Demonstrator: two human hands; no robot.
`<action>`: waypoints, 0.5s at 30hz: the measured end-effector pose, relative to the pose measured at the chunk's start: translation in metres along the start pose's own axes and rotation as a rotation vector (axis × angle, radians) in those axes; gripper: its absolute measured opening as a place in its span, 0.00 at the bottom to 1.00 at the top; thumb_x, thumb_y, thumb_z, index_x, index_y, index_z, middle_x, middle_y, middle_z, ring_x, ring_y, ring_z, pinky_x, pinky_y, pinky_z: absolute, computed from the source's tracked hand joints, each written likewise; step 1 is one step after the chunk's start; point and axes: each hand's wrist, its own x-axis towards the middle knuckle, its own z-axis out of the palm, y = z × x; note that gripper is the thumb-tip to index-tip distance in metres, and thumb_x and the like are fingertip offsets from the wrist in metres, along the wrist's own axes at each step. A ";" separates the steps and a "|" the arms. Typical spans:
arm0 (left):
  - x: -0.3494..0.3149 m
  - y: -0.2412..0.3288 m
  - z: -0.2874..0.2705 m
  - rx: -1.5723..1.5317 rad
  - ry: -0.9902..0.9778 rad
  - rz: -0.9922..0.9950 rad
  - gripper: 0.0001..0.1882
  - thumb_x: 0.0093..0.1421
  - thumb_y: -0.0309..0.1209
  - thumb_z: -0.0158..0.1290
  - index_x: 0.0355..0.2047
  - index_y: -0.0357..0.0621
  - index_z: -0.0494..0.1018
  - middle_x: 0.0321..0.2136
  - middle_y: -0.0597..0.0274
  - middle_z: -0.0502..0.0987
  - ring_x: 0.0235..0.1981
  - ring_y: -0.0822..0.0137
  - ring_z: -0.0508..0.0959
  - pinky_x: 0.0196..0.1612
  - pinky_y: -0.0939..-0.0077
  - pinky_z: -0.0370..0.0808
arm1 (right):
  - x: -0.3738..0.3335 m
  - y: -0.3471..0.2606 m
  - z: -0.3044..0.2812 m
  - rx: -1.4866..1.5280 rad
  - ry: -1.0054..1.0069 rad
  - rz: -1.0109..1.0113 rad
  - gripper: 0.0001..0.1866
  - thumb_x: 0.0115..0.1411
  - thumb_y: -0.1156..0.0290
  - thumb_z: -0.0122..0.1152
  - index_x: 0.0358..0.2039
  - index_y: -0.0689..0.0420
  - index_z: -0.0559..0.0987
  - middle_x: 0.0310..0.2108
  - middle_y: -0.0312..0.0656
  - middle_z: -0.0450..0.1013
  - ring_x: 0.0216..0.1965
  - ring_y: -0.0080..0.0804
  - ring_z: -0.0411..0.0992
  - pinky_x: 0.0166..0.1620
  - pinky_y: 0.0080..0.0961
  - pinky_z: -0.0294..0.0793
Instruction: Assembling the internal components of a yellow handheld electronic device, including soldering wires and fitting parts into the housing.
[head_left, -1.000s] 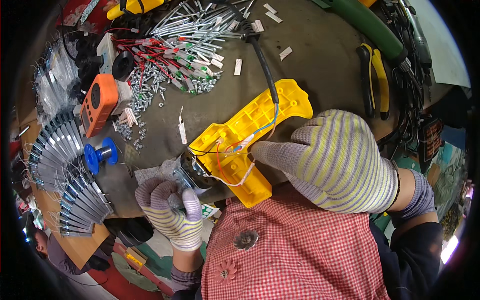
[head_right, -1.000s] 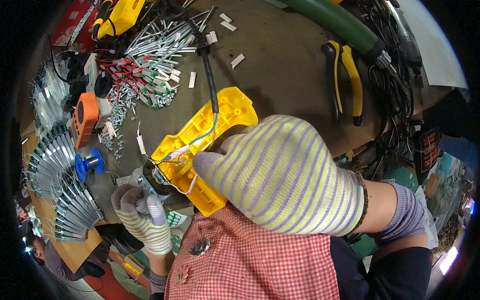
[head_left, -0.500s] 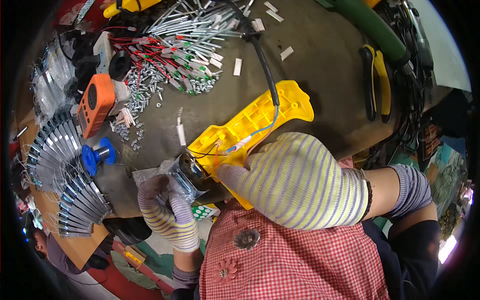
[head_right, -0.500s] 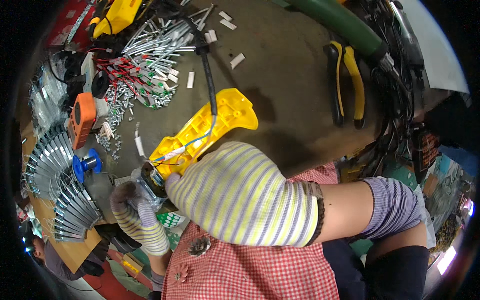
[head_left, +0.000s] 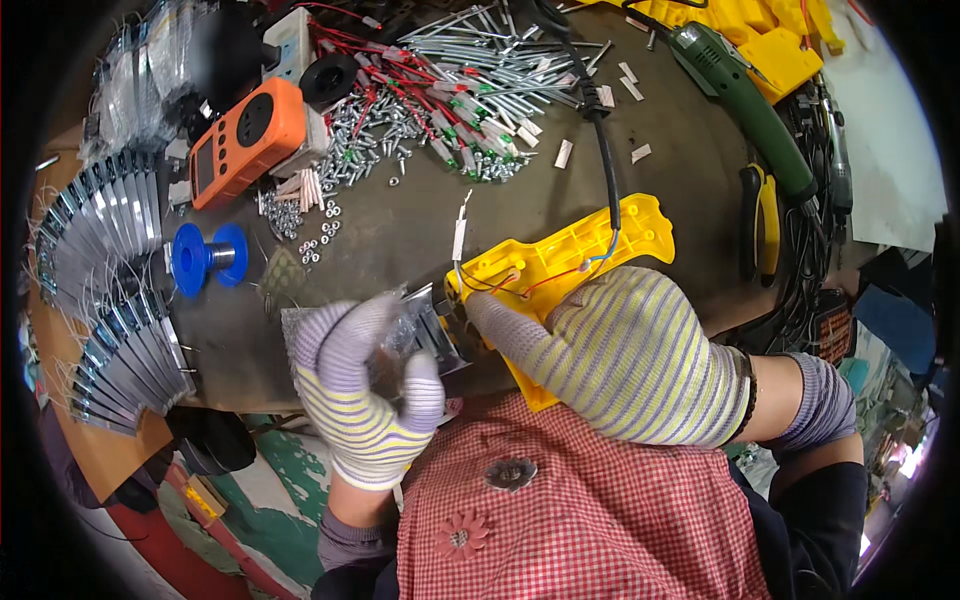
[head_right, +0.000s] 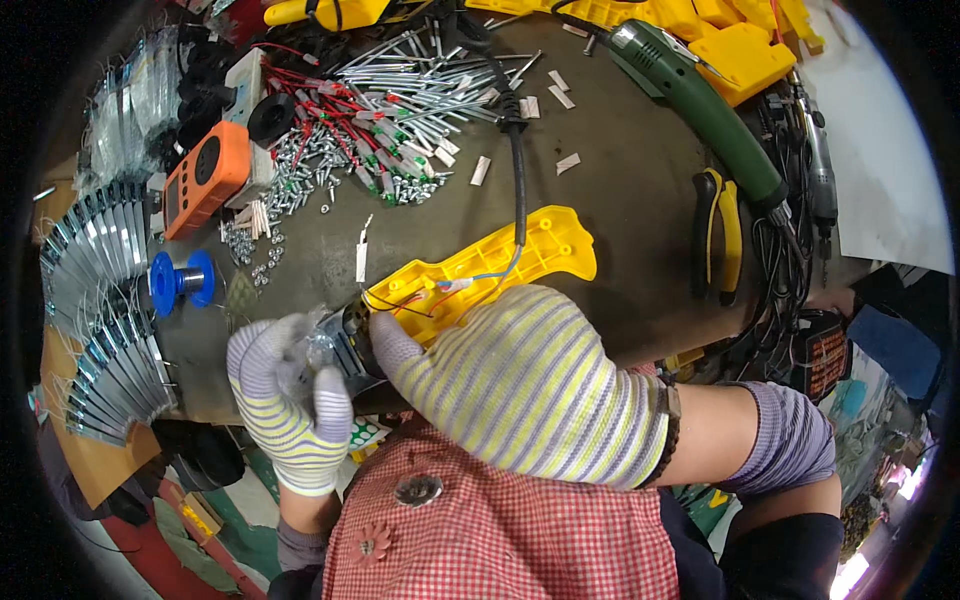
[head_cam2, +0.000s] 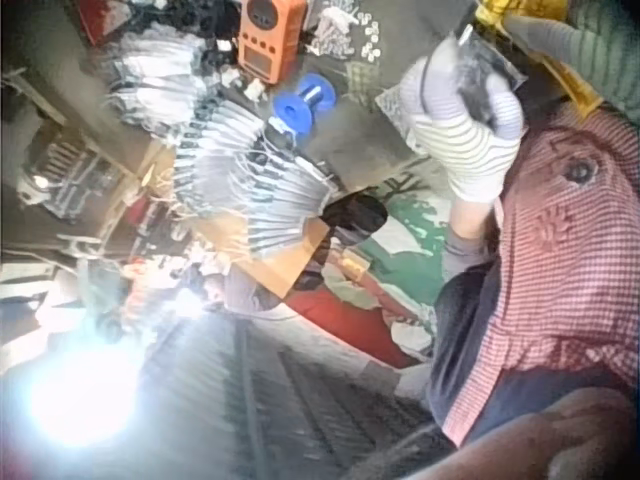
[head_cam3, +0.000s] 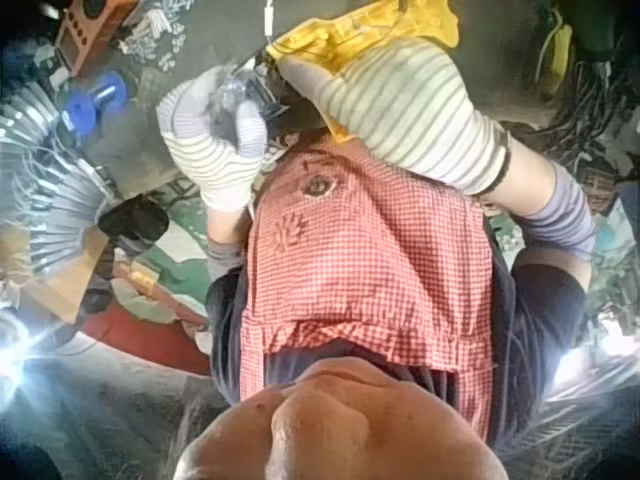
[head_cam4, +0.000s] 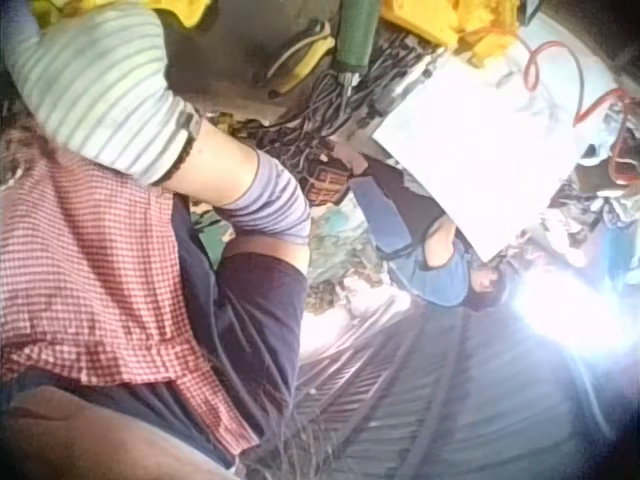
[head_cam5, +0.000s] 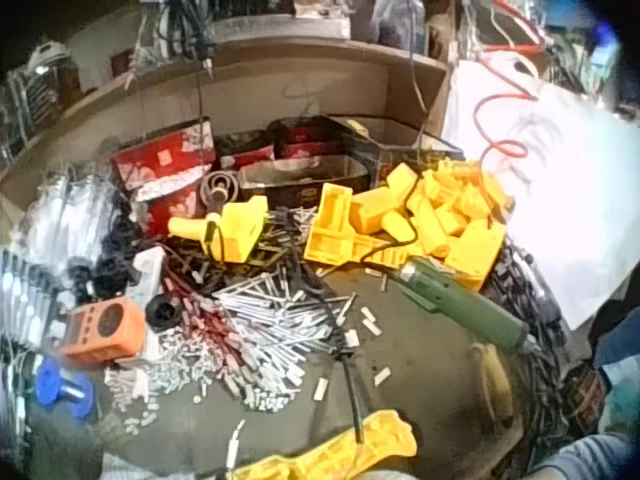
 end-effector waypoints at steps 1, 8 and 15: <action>0.016 0.004 -0.004 0.066 -0.080 0.192 0.20 0.52 0.27 0.56 0.47 0.42 0.74 0.41 0.55 0.74 0.45 0.56 0.73 0.51 0.61 0.72 | -0.001 0.001 -0.002 -0.005 -0.005 -0.004 0.21 0.62 0.65 0.54 0.54 0.57 0.76 0.18 0.34 0.70 0.14 0.32 0.69 0.16 0.31 0.65; 0.033 -0.014 0.007 -0.034 -0.303 0.340 0.21 0.43 0.39 0.61 0.39 0.46 0.76 0.42 0.52 0.71 0.44 0.50 0.71 0.49 0.55 0.70 | 0.015 0.010 -0.024 0.017 -0.241 -0.018 0.17 0.62 0.65 0.54 0.49 0.56 0.79 0.23 0.36 0.76 0.20 0.33 0.76 0.21 0.31 0.73; 0.034 -0.011 0.016 0.018 -0.336 0.444 0.22 0.43 0.43 0.61 0.37 0.44 0.76 0.42 0.49 0.71 0.40 0.49 0.72 0.44 0.52 0.71 | 0.013 0.009 -0.013 0.035 -0.158 -0.022 0.16 0.61 0.64 0.57 0.46 0.56 0.81 0.20 0.34 0.74 0.20 0.31 0.76 0.20 0.30 0.72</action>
